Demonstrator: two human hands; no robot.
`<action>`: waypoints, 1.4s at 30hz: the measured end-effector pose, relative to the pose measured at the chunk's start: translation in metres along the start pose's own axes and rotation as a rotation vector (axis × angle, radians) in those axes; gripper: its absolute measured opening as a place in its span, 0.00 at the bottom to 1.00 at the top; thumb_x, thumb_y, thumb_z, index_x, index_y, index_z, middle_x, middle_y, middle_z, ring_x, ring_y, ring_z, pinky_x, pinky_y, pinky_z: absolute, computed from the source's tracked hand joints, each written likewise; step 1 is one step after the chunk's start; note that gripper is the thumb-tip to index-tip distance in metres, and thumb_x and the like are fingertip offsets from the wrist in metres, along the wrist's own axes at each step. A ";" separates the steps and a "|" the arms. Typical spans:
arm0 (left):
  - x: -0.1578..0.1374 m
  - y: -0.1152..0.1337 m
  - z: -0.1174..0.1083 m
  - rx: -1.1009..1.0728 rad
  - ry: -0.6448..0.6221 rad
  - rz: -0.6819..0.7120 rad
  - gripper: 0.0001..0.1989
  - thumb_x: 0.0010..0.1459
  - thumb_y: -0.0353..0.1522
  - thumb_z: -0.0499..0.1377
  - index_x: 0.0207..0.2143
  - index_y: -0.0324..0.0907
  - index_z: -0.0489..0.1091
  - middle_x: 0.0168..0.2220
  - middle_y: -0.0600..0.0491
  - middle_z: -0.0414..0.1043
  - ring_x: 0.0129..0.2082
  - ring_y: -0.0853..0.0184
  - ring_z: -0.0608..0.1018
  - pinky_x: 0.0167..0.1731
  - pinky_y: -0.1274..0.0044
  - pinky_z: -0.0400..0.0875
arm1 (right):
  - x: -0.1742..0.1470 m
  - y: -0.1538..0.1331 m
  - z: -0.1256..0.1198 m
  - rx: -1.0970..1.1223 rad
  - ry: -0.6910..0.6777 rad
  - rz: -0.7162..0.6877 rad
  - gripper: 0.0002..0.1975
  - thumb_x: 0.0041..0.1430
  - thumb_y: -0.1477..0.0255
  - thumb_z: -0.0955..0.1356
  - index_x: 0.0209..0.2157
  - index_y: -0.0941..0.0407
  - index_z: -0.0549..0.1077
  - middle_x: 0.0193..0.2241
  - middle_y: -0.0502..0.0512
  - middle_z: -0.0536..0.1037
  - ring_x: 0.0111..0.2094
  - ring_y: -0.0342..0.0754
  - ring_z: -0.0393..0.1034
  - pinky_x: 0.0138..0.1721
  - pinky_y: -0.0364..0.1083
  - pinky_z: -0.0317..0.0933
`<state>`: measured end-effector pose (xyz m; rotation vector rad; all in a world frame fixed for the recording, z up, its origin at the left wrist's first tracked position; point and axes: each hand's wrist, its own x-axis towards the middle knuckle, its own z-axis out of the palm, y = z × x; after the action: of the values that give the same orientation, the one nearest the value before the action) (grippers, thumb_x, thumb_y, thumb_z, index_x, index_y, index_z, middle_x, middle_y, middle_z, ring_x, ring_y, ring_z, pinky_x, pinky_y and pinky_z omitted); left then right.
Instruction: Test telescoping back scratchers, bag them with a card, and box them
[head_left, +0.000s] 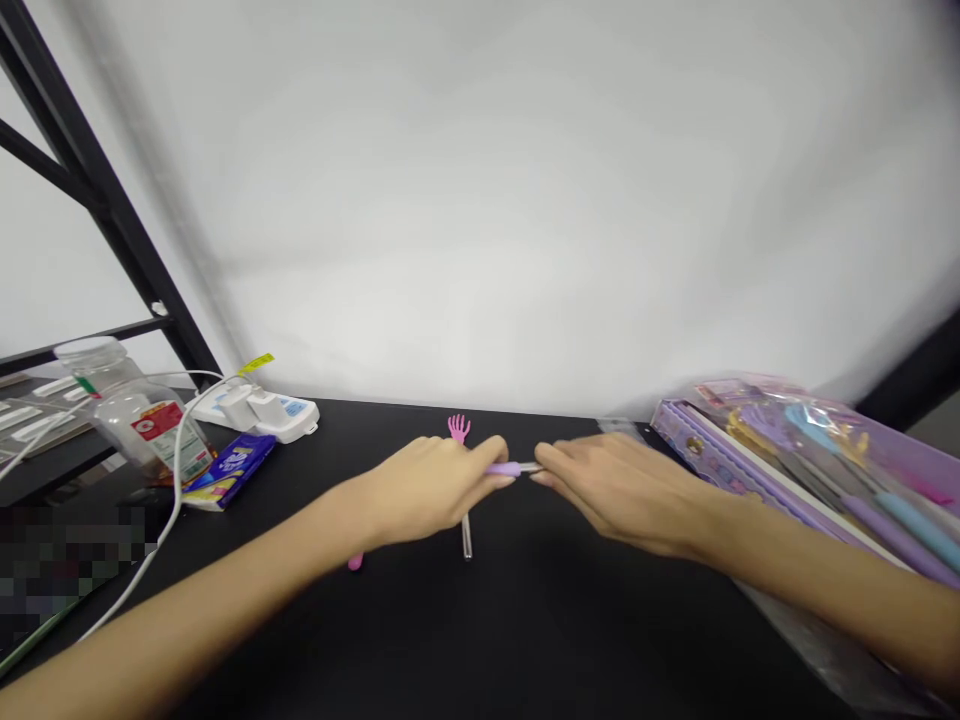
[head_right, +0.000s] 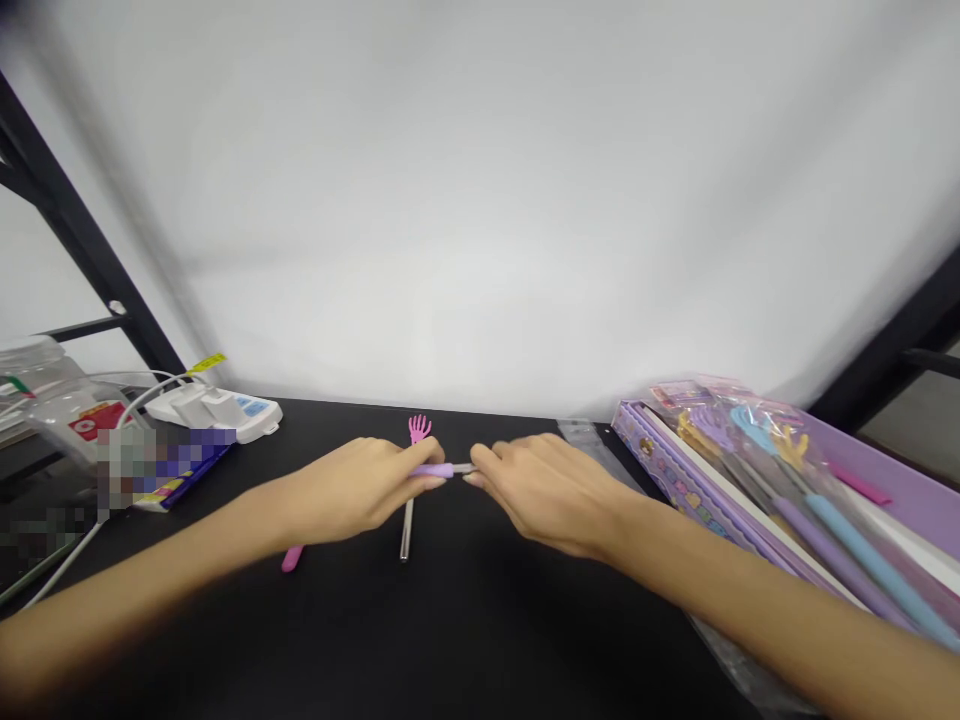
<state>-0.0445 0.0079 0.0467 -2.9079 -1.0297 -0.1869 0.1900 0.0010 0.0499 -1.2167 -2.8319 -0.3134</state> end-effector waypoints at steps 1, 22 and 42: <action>-0.001 -0.001 -0.005 -0.159 -0.067 -0.005 0.16 0.72 0.40 0.41 0.38 0.43 0.64 0.25 0.58 0.69 0.20 0.71 0.71 0.20 0.79 0.56 | 0.000 0.000 0.001 -0.135 0.079 -0.028 0.12 0.70 0.72 0.56 0.32 0.55 0.65 0.26 0.54 0.73 0.24 0.46 0.65 0.26 0.46 0.44; 0.001 -0.009 0.014 0.389 0.194 -0.070 0.12 0.71 0.38 0.45 0.53 0.49 0.60 0.31 0.55 0.73 0.23 0.67 0.76 0.21 0.79 0.54 | -0.004 0.007 -0.015 0.123 0.017 0.102 0.16 0.72 0.65 0.56 0.35 0.54 0.69 0.30 0.52 0.79 0.30 0.48 0.73 0.29 0.45 0.51; 0.000 -0.015 0.018 0.517 0.366 -0.282 0.10 0.66 0.26 0.50 0.45 0.42 0.68 0.37 0.49 0.71 0.37 0.59 0.74 0.38 0.68 0.64 | -0.017 0.015 0.027 -0.151 0.310 0.426 0.14 0.69 0.71 0.57 0.31 0.57 0.68 0.29 0.55 0.76 0.34 0.51 0.68 0.42 0.52 0.45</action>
<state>-0.0517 0.0213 0.0290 -2.1651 -1.1970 -0.3822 0.2142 0.0044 0.0242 -1.5959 -2.2548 -0.6337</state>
